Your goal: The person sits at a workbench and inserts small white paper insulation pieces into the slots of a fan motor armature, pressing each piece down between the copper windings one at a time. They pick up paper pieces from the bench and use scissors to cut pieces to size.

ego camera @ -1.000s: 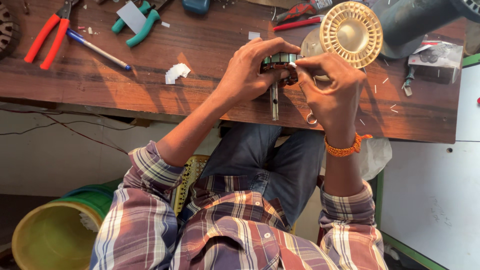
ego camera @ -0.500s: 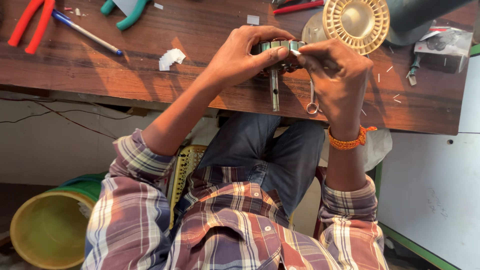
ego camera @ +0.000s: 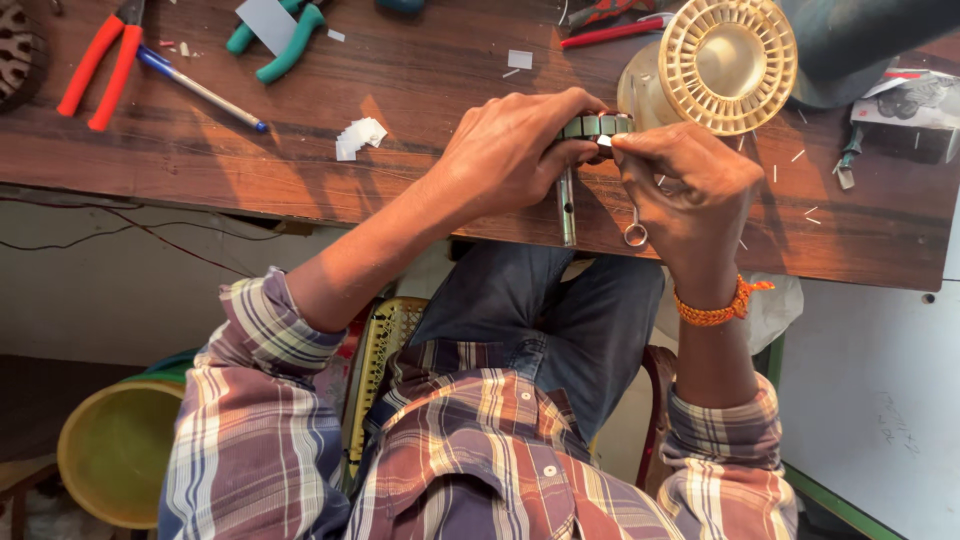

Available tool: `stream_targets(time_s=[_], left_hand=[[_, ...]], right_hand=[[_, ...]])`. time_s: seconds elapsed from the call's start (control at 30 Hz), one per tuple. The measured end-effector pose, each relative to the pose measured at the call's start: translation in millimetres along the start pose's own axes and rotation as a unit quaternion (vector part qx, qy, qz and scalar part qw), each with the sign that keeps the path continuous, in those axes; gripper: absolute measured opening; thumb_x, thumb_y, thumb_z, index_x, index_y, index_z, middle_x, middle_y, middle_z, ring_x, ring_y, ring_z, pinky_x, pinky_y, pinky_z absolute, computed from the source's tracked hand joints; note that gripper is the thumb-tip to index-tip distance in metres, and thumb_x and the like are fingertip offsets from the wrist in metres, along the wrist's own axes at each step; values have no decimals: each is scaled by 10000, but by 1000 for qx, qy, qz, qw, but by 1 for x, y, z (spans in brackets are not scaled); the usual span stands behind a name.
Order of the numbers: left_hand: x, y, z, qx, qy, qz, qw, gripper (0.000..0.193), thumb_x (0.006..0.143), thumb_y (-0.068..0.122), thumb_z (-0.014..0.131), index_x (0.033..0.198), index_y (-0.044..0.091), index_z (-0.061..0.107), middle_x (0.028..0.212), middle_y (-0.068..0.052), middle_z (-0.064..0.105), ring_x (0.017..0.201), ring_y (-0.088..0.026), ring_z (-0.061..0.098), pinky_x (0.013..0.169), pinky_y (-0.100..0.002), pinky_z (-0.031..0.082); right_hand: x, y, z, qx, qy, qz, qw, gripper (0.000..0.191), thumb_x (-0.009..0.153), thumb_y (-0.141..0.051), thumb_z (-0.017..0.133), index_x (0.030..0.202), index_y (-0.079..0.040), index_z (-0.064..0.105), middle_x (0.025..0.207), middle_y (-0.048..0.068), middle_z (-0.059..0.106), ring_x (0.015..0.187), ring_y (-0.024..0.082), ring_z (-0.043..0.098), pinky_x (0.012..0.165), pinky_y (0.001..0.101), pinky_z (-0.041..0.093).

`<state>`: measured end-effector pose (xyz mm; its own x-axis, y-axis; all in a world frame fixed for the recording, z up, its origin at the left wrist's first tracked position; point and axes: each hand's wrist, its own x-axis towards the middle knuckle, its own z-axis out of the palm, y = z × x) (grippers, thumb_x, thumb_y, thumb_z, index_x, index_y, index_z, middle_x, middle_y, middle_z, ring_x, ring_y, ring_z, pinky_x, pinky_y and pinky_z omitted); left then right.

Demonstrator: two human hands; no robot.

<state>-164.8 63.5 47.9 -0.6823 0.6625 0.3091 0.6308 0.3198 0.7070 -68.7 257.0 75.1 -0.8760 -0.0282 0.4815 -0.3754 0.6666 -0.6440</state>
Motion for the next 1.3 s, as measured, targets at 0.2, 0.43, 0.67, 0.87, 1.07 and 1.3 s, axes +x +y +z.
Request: stream_targets(time_s=[0.2,0.43,0.67,0.87,1.07,1.3], left_hand=[[-9,-4,3,1,7,34,999,336,998,307,681,1258,112,594,1065,-96,760,984,-353,716,731,-498,545],[-12,-3,1,-18,9,43,999,341,1015,267,667,1288,91,562,1102,-135,744,1007,-382,703,747,-498,544],[-14,-22,-11,-47,-52,124,990,388,1034,211,620,1362,40,506,1166,-196,703,1078,-408,672,822,-509,521],[-16,-32,-11,-59,-57,166,983,421,1100,329,630,1391,48,513,1256,-184,654,1211,-383,620,972,-487,501],[-28,-28,5,-48,22,191,980,545,1026,377,785,1383,46,540,1321,-124,635,1248,-336,561,1086,-442,491],[-49,-12,32,0,184,168,969,496,938,254,878,1286,52,589,1286,-95,620,1223,-312,559,1076,-433,504]], right_hand=[[-11,-23,5,-115,-15,-29,993,238,948,113,762,1161,9,736,1028,137,707,892,245,705,779,350,563],[-16,-33,14,-222,-20,-112,968,387,856,116,767,1220,10,690,1146,157,705,1067,343,702,907,421,583],[-22,-16,28,-202,-8,-109,973,362,908,129,774,1242,9,701,1125,145,687,1018,280,728,836,374,605],[-19,-10,33,-169,63,-88,980,261,994,-83,848,1229,-46,742,1097,96,673,1044,246,677,879,377,567],[-22,-12,20,-50,20,-25,998,362,997,-262,833,1246,-25,718,1228,119,726,1138,254,595,990,348,519],[-34,-5,13,20,-19,42,999,356,985,-181,877,1275,-36,728,1282,66,750,1165,205,578,1021,314,509]])
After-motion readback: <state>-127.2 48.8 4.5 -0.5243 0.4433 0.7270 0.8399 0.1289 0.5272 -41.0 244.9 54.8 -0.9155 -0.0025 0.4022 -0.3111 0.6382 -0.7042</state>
